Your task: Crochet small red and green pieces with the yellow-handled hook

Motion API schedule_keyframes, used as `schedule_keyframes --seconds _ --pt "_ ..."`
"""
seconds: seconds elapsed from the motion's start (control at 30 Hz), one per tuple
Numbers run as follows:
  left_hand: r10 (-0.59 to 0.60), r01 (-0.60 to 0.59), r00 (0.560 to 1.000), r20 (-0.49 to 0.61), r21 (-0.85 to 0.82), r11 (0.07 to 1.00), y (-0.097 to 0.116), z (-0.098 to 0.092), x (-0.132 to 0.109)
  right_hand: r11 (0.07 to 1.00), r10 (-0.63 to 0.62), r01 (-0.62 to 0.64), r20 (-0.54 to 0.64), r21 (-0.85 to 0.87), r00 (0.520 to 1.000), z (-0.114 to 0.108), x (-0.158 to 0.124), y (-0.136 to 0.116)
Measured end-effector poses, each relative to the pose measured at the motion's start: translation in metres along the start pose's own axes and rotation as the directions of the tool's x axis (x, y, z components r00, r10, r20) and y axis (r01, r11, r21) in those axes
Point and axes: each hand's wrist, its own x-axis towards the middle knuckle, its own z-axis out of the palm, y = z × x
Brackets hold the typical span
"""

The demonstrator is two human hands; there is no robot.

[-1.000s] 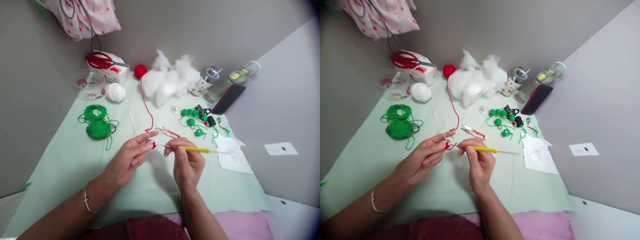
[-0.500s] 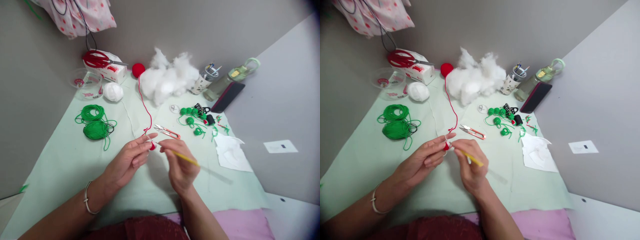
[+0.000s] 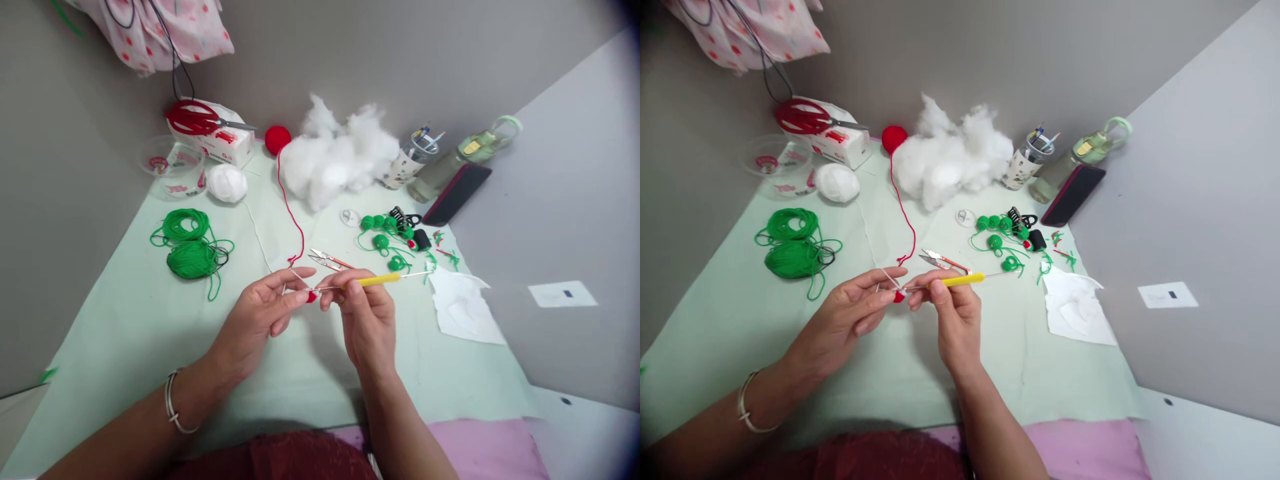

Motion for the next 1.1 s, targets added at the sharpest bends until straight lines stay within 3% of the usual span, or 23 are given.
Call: schedule_keyframes --seconds 0.1,0.2,0.33,0.43,0.53,0.63,0.7,0.73,0.77,0.83,0.9,0.97,1.1 --pt "0.029 -0.028 0.999 -0.038 0.022 0.999 0.000 -0.001 -0.001 0.993 -0.073 0.074 0.010 -0.092 0.997 0.002 -0.002 -0.002" --pt "0.068 -0.064 0.995 -0.076 0.057 0.996 -0.002 -0.001 -0.002 0.931 -0.213 0.220 0.056 -0.291 0.976 0.003 -0.006 -0.002" --pt "0.142 -0.126 0.980 -0.136 0.116 0.985 -0.006 -0.002 -0.001 0.682 -0.402 0.476 0.260 -0.555 0.878 0.002 -0.012 -0.002" --pt "0.163 -0.146 0.976 -0.142 0.126 0.981 -0.007 -0.002 0.000 0.523 -0.450 0.579 0.375 -0.625 0.811 0.001 -0.014 0.000" --pt "0.136 -0.124 0.983 -0.126 0.095 0.988 -0.006 0.000 -0.001 0.469 -0.461 0.605 0.406 -0.644 0.789 -0.001 -0.014 0.003" --pt "0.061 -0.060 0.994 -0.091 0.014 0.998 -0.004 0.002 -0.002 0.319 -0.486 0.640 0.459 -0.699 0.743 -0.001 -0.015 0.005" --pt "-0.023 0.021 0.999 -0.024 -0.078 0.997 -0.002 0.002 -0.002 0.216 -0.497 0.663 0.503 -0.717 0.707 -0.001 -0.016 0.004" --pt "-0.066 0.069 0.997 0.025 -0.128 0.989 -0.001 0.001 -0.002 0.214 -0.500 0.668 0.507 -0.713 0.702 -0.001 -0.016 0.003" --pt "-0.103 0.114 0.992 0.069 -0.169 0.979 0.001 0.001 -0.001 0.263 -0.500 0.659 0.485 -0.704 0.717 0.000 -0.016 0.002" --pt "-0.141 0.163 0.983 0.114 -0.216 0.963 0.004 -0.001 -0.001 0.469 -0.502 0.596 0.359 -0.652 0.787 0.001 -0.015 0.000" --pt "-0.123 0.139 0.988 0.089 -0.204 0.969 0.007 -0.002 0.000 0.719 -0.452 0.466 0.163 -0.515 0.877 0.002 -0.012 -0.001" --pt "-0.073 0.081 0.996 0.050 -0.165 0.983 0.009 -0.002 -0.001 0.896 -0.321 0.313 0.028 -0.315 0.947 0.003 -0.008 -0.001" --pt "-0.003 0.000 1.000 -0.021 -0.119 0.993 0.011 -0.001 -0.002 0.993 -0.109 0.108 -0.018 -0.042 0.994 0.004 -0.002 0.001"
